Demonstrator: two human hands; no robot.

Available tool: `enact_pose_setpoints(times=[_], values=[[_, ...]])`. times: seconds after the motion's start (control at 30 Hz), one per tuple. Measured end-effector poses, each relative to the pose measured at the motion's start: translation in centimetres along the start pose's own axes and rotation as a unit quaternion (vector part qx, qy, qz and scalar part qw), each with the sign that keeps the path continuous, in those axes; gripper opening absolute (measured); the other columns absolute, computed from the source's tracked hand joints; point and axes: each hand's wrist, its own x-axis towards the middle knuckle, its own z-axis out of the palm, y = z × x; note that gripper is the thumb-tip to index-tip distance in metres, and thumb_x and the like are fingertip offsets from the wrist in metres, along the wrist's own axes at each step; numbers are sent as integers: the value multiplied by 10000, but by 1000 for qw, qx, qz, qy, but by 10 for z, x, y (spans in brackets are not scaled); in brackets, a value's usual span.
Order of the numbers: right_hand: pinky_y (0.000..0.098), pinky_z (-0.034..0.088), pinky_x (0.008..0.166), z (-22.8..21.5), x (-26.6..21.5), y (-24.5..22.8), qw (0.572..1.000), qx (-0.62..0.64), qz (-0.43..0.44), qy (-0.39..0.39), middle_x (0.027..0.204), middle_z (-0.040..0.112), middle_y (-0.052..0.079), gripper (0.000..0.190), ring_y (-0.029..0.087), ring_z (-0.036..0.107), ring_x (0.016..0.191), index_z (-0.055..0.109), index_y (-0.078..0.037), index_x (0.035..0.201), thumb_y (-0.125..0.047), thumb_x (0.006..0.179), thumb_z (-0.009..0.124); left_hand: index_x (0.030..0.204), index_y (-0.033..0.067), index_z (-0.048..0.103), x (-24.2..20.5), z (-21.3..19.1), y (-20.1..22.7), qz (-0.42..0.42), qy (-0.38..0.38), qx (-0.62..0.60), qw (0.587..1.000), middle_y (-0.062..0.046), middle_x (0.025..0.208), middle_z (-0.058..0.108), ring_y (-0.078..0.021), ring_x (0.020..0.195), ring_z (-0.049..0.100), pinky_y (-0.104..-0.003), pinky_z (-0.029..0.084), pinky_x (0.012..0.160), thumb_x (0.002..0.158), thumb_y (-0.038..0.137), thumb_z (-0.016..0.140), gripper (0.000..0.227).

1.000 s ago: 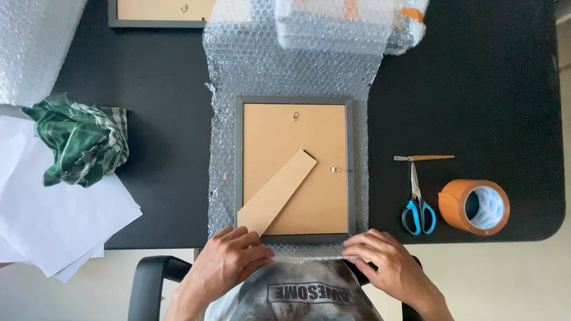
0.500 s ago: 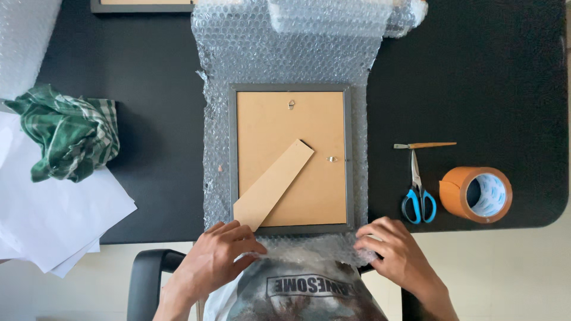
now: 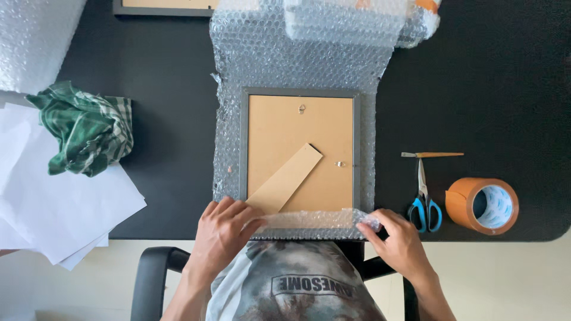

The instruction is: The person places a glass pane and a backboard into a picture frame, wraps the frame in bubble wrap, and secures the wrap with tape.

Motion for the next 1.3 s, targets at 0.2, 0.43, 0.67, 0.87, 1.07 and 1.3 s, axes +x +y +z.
enact_pose_setpoints(times=[0.2, 0.43, 0.67, 0.87, 1.07, 1.3], values=[[280, 479, 712, 14, -2, 11, 990, 27, 134, 48, 771, 652, 17, 452, 145, 634, 736, 545, -130, 1047, -351, 722, 768, 953, 181, 553, -19, 27, -9, -56, 110, 107, 987, -9, 962, 574, -231, 827, 521, -350, 371, 690, 797, 426, 739, 345], [305, 471, 728, 17, -5, -7, 979, -88, -82, 162, 971, 513, 73, 146, 227, 486, 847, 639, -118, 809, -235, 801, 725, 827, 173, 486, -34, 20, -12, 32, 181, 181, 966, 47, 774, 571, -191, 810, 532, -333, 368, 732, 872, 363, 717, 303], [366, 426, 719, 20, -9, -14, 957, -210, -56, 192, 948, 617, -44, 160, 226, 536, 860, 690, -204, 914, -341, 833, 682, 922, 177, 597, -51, 18, -21, 14, 137, 121, 983, 61, 905, 678, -206, 1040, 580, -364, 418, 791, 851, 351, 692, 211], [385, 433, 734, 20, -14, -9, 959, -225, -30, 168, 1006, 598, -27, 189, 256, 525, 871, 690, -231, 946, -379, 834, 654, 1129, 233, 598, -68, 26, -17, -62, 96, 132, 985, 73, 1138, 621, -217, 1155, 518, -387, 408, 876, 754, 662, 626, 570], [401, 422, 840, 18, -18, -7, 978, -162, -38, 128, 1033, 567, 33, 421, 262, 521, 926, 672, -171, 1047, -485, 767, 658, 1202, 272, 550, -67, 33, -11, -147, 72, 93, 982, 20, 1230, 505, -260, 1283, 401, -432, 362, 960, 673, 623, 726, 659], [368, 384, 946, 33, -24, -1, 995, -48, 44, 80, 1099, 529, 42, 689, 229, 504, 1070, 592, -129, 1103, -574, 608, 769, 1099, 241, 566, -65, 40, -7, -188, 103, -22, 976, 15, 1258, 512, -293, 1385, 302, -471, 271, 982, 611, 417, 826, 580]])
